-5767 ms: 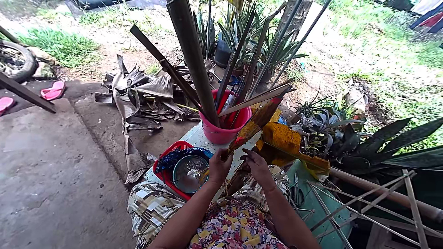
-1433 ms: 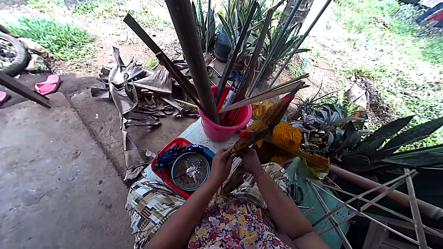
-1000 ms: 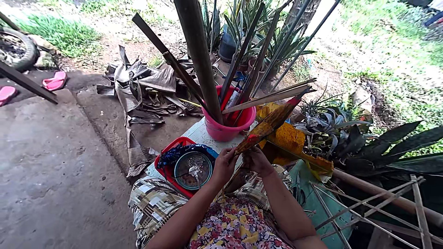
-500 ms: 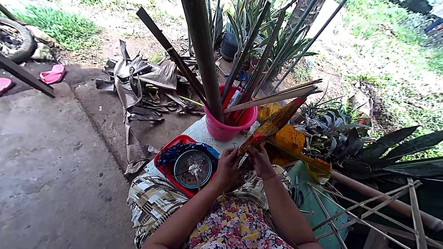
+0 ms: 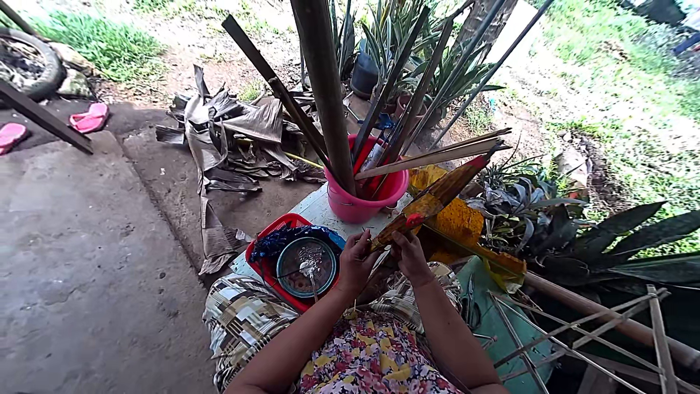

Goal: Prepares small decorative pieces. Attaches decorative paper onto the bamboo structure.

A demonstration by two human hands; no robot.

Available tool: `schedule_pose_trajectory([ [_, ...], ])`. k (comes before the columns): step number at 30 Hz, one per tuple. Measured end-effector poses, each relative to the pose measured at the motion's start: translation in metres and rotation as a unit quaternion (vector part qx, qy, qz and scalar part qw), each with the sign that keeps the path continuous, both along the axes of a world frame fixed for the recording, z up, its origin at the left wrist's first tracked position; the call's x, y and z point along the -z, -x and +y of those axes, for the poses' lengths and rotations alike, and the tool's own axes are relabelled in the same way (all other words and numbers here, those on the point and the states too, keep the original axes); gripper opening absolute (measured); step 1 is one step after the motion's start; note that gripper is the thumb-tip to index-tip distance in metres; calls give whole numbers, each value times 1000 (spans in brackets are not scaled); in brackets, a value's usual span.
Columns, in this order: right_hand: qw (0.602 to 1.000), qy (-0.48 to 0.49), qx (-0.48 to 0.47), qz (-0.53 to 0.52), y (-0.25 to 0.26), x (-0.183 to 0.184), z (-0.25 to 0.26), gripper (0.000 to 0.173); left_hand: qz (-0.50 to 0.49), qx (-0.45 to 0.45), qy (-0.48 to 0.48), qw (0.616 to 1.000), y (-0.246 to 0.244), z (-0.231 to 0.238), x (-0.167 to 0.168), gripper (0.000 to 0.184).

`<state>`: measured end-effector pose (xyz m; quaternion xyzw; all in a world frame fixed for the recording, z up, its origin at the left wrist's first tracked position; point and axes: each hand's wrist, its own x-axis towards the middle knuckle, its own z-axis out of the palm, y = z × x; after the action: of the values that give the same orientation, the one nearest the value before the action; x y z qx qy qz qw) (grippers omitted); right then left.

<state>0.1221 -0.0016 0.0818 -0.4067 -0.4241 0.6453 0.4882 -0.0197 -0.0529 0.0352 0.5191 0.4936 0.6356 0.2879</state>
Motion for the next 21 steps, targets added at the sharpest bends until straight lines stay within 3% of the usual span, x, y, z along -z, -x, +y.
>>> schedule_pose_trajectory([
  [12, 1000, 3, 2, -8, 3, -1, -1, 30, -36, 19, 26, 999, 3, 1, -8, 57],
  [21, 1000, 2, 10, -15, 1, -2, 0, 33, -27, 89, 58, 994, 8, -3, 4, 61],
])
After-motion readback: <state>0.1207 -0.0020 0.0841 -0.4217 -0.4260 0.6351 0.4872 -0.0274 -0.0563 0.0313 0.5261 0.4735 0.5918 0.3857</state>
